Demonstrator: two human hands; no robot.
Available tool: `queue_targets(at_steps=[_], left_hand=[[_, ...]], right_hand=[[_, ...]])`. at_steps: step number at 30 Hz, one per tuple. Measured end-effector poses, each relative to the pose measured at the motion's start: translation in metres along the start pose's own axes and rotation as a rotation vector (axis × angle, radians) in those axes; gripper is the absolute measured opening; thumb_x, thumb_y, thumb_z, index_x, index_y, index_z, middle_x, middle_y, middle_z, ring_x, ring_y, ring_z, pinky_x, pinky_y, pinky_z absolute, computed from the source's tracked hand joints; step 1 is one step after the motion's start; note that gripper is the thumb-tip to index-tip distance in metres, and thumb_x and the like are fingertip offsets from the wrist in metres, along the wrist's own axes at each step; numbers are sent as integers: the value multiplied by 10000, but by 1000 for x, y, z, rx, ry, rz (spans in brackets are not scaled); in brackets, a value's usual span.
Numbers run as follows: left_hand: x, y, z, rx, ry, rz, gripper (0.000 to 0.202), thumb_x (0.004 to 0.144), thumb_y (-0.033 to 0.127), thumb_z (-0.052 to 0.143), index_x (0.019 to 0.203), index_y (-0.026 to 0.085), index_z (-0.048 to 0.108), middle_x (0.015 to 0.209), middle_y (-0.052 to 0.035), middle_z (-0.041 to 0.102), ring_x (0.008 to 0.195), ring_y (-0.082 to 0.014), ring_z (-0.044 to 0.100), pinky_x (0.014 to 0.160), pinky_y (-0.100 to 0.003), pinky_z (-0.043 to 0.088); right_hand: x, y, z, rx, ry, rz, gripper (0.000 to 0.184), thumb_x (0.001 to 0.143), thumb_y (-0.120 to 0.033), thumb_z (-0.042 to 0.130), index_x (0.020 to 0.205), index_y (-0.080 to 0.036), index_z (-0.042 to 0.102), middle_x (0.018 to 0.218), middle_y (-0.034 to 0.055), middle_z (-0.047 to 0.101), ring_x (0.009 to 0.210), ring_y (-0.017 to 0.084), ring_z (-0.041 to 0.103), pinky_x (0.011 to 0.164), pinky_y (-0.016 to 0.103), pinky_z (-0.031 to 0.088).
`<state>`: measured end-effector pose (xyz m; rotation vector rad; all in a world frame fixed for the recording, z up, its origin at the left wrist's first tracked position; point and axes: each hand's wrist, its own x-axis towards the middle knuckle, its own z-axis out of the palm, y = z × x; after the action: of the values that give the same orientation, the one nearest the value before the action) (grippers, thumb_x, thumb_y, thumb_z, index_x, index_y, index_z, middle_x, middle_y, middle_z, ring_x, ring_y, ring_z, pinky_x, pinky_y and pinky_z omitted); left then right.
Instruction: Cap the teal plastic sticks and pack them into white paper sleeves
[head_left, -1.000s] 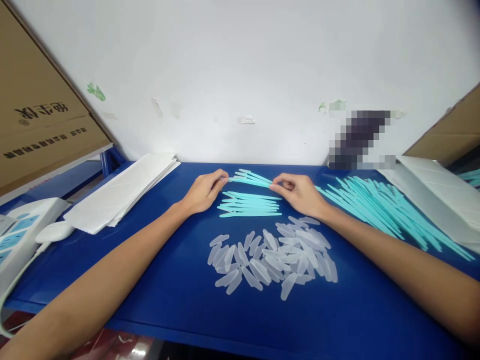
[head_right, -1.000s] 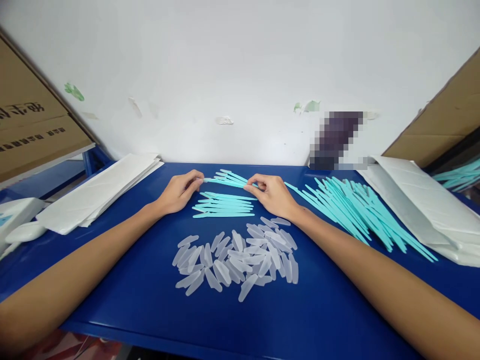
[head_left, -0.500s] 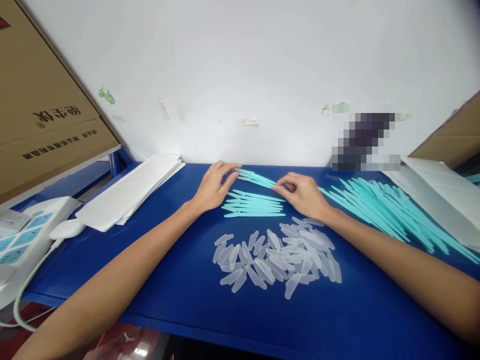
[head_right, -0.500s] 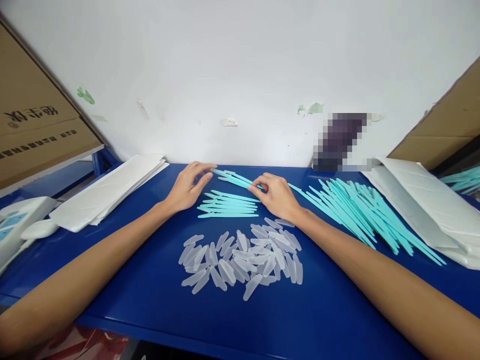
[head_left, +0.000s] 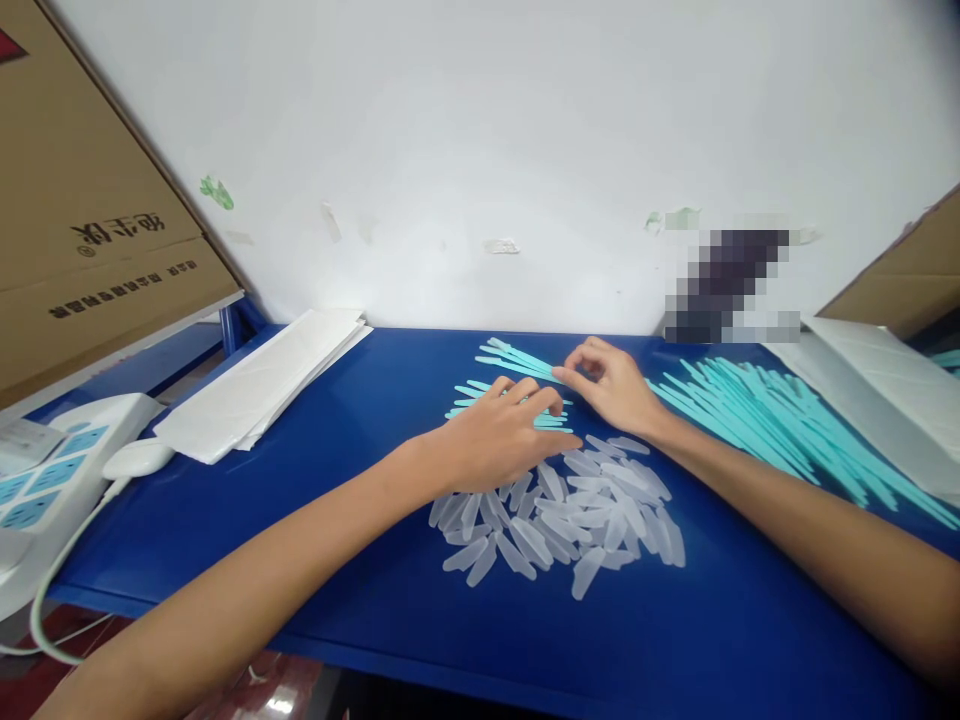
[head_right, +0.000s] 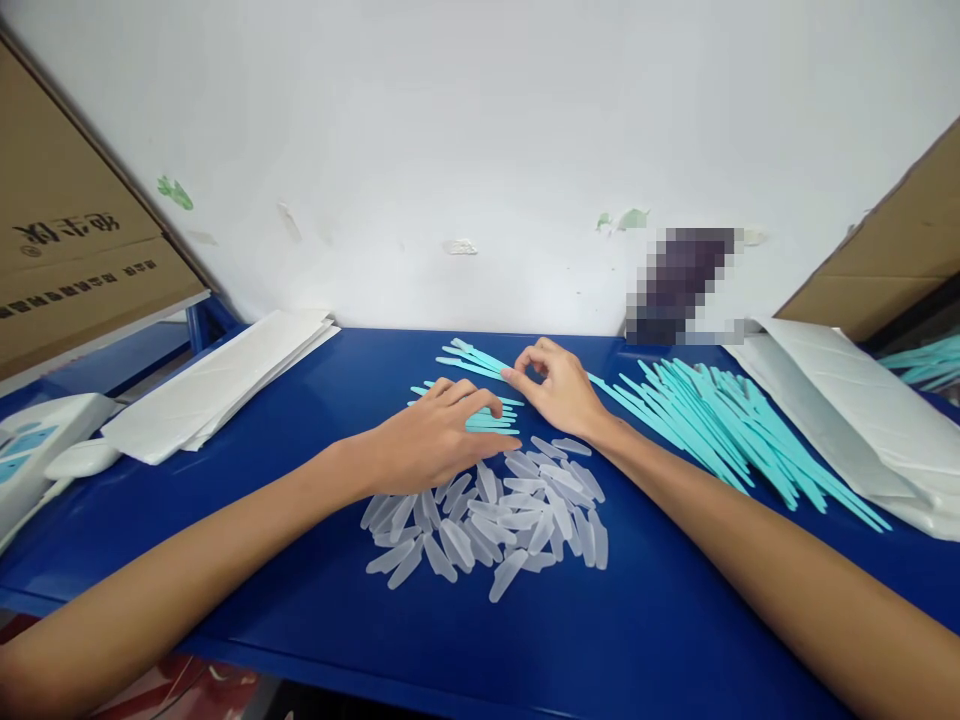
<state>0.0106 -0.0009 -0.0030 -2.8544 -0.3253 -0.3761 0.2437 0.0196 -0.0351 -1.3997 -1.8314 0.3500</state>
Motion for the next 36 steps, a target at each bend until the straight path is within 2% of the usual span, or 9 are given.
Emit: queue_targets(at_steps=[4,7,14,19,21,25,28,31,36], left_hand=[[4,-1,9,38,-36,5,376,999,190,522,1305,353,668,1257,-137,558,1043,-281,513,817,-373,361],[2,-8,12,6,-27,-18,326,1026,259,511,1267,379,695,1219,-116,573,996,-254,506,793,-353,344],[-1,-10,17,-18,52,-12,264,1019,350,548,971,231,779,1066,-96,629,939,-234,502,768,-356,319],[-5,-12,16,-140,127,-50,250,1043,265,484,1006,180,716,1027,-86,670,916,-213,540,786,-348,381],[-9,-20,16,-305,250,-188,230,1038,267,487,1018,180,699,990,-70,698,902,-191,575,818,-337,422],[-23,-50,21,-673,630,-737,180,914,321,645,903,160,723,862,-55,745,749,-164,633,714,-296,481],[-36,-77,27,-878,789,-1015,180,780,313,732,805,135,715,821,-75,760,733,-179,679,711,-291,523],[-47,-95,32,-945,842,-1142,207,696,278,765,825,126,707,797,-76,763,720,-173,683,711,-279,526],[-50,-98,39,-1056,765,-1161,524,651,275,789,1142,129,679,767,-26,748,661,-156,664,658,-262,500]], right_hand=[[1,-3,1,-38,-164,-35,147,827,-343,664,781,-207,695,828,22,510,690,153,478,664,317,376],[3,-2,2,-120,-202,-78,156,827,-353,668,772,-217,718,866,43,543,790,188,525,729,332,396],[4,-1,1,-151,-187,-59,201,867,-381,636,812,-209,723,849,49,560,792,197,546,734,341,410],[5,0,1,-147,-261,-71,244,902,-416,602,837,-210,717,839,49,555,786,199,540,747,343,405],[5,2,3,-163,-266,-94,281,942,-419,544,864,-202,705,818,52,561,789,207,541,755,350,392],[2,5,5,-230,-209,-120,309,1003,-410,444,912,-206,659,857,59,630,870,234,576,812,376,341],[0,4,4,-220,-170,-94,290,1026,-407,405,943,-206,597,764,14,633,737,194,575,821,372,324],[-2,3,3,-193,-142,-113,272,1032,-415,387,936,-215,544,616,-38,546,583,158,493,741,330,332],[-4,2,3,-188,-67,-82,259,1022,-430,398,934,-228,536,564,-45,485,530,159,457,617,303,319]])
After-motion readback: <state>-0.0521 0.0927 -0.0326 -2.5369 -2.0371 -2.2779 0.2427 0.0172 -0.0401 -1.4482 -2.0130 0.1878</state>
